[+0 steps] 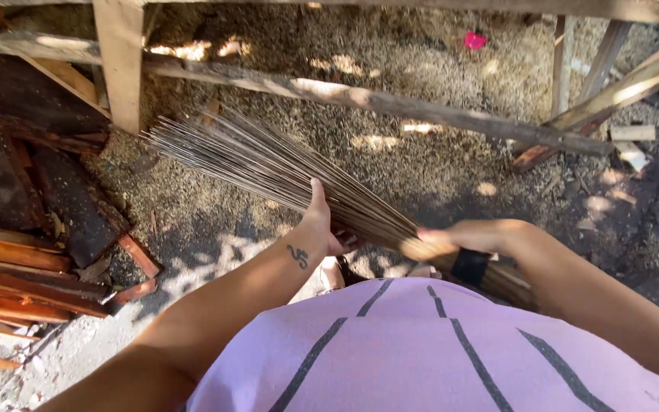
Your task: Cleaning or organizing the bristles of a stick broom.
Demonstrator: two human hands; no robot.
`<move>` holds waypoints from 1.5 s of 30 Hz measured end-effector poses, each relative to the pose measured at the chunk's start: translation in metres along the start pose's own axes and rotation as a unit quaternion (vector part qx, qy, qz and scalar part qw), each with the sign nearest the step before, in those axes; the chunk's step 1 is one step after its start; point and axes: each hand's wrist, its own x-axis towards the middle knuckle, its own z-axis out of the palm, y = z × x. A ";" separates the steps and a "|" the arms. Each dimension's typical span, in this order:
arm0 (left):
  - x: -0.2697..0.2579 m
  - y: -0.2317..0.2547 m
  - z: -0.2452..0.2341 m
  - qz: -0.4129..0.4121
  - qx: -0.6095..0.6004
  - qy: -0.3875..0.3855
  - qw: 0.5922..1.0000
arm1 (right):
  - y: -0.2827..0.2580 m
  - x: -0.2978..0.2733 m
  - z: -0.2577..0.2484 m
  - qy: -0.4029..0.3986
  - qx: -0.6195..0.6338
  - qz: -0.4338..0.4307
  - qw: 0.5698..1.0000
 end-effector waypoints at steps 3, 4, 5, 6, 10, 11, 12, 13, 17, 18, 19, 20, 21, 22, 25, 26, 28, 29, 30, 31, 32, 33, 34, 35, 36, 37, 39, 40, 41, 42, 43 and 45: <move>0.010 -0.009 0.016 -0.011 0.024 0.031 0.999 | 0.027 -0.035 0.005 -0.039 0.157 -0.020 0.987; 0.013 -0.014 0.023 -0.017 0.027 0.034 0.999 | 0.035 -0.042 0.004 -0.043 0.161 -0.016 0.986; 0.017 -0.020 0.031 -0.021 0.040 0.035 0.998 | 0.044 -0.049 0.002 -0.047 0.197 0.007 0.979; 0.020 -0.026 0.038 -0.025 0.053 0.035 0.998 | 0.052 -0.056 0.000 -0.050 0.232 0.029 0.971; 0.034 -0.043 0.069 -0.045 0.069 0.032 0.996 | 0.119 -0.051 0.000 -0.100 0.204 0.071 0.971; 0.043 -0.047 0.076 -0.056 0.070 0.011 0.996 | 0.131 -0.052 0.002 -0.080 0.219 0.056 0.971; 0.052 -0.052 0.083 -0.067 0.071 -0.010 0.995 | 0.143 -0.054 0.004 -0.060 0.233 0.041 0.970; 0.069 -0.056 0.090 -0.066 0.081 -0.011 0.994 | 0.148 -0.058 0.006 -0.056 0.241 0.040 0.968; 0.110 -0.074 0.124 -0.085 0.057 -0.064 0.993 | 0.163 -0.079 0.014 0.008 0.241 0.048 0.969; 0.114 -0.079 0.134 -0.083 0.042 -0.067 0.993 | 0.164 -0.085 0.016 -0.008 0.329 0.061 0.942; 0.103 -0.085 0.147 -0.085 0.055 -0.068 0.993 | 0.175 -0.086 0.019 -0.004 0.341 0.062 0.938; 0.093 -0.090 0.161 -0.073 0.060 -0.057 0.994 | 0.186 -0.087 0.021 0.012 0.369 0.091 0.925; 0.083 -0.096 0.173 -0.063 0.064 -0.044 0.995 | 0.195 -0.088 0.025 0.024 0.395 0.121 0.910; 0.091 -0.103 0.188 -0.067 0.076 -0.044 0.994 | 0.215 -0.085 0.030 0.025 0.406 0.124 0.905; 0.109 -0.124 0.214 -0.050 0.127 -0.028 0.990 | 0.272 -0.072 0.057 -0.031 0.524 0.111 0.844; 0.111 -0.130 0.220 -0.048 0.139 -0.048 0.988 | 0.290 -0.070 0.070 -0.003 0.549 0.147 0.823; 0.112 -0.136 0.233 -0.046 0.160 -0.068 0.984 | 0.328 -0.073 0.092 0.024 0.578 0.181 0.795; 0.111 -0.136 0.236 -0.054 0.161 -0.094 0.981 | 0.345 -0.077 0.107 0.051 0.614 0.210 0.759; 0.111 -0.137 0.240 -0.062 0.162 -0.120 0.978 | 0.363 -0.080 0.123 0.077 0.647 0.239 0.720; 0.113 -0.138 0.241 -0.066 0.173 -0.116 0.976 | 0.386 -0.078 0.141 0.073 0.656 0.241 0.712; 0.116 -0.138 0.243 -0.073 0.187 -0.127 0.971 | 0.408 -0.076 0.160 0.095 0.696 0.235 0.672; 0.118 -0.136 0.246 -0.078 0.200 -0.139 0.967 | 0.428 -0.071 0.177 0.117 0.733 0.228 0.630; 0.128 -0.135 0.249 -0.081 0.209 -0.135 0.965 | 0.449 -0.065 0.187 0.114 0.739 0.229 0.623; 0.139 -0.131 0.252 -0.085 0.224 -0.138 0.961 | 0.469 -0.057 0.196 0.145 0.787 0.196 0.567; 0.150 -0.127 0.255 -0.088 0.240 -0.141 0.957 | 0.489 -0.048 0.205 0.175 0.828 0.162 0.507; 0.154 -0.124 0.255 -0.091 0.249 -0.133 0.955 | 0.515 -0.021 0.213 0.168 0.834 0.165 0.498; 0.160 -0.118 0.263 -0.097 0.289 -0.126 0.944 | 0.570 0.034 0.222 0.151 0.944 0.127 0.264; 0.162 -0.116 0.272 -0.096 0.296 -0.124 0.942 | 0.539 0.028 0.190 0.149 0.947 0.126 0.257; 0.164 -0.113 0.282 -0.092 0.321 -0.127 0.934 | 0.510 0.023 0.153 0.179 0.927 0.148 0.294; 0.166 -0.111 0.293 -0.088 0.345 -0.130 0.925 | 0.482 0.017 0.115 0.209 0.905 0.169 0.330; 0.165 -0.108 0.300 -0.085 0.351 -0.121 0.925 | 0.460 0.029 0.087 0.199 0.909 0.169 0.326; 0.163 -0.106 0.316 -0.081 0.375 -0.137 0.913 | 0.421 0.049 0.026 0.118 0.871 0.158 0.449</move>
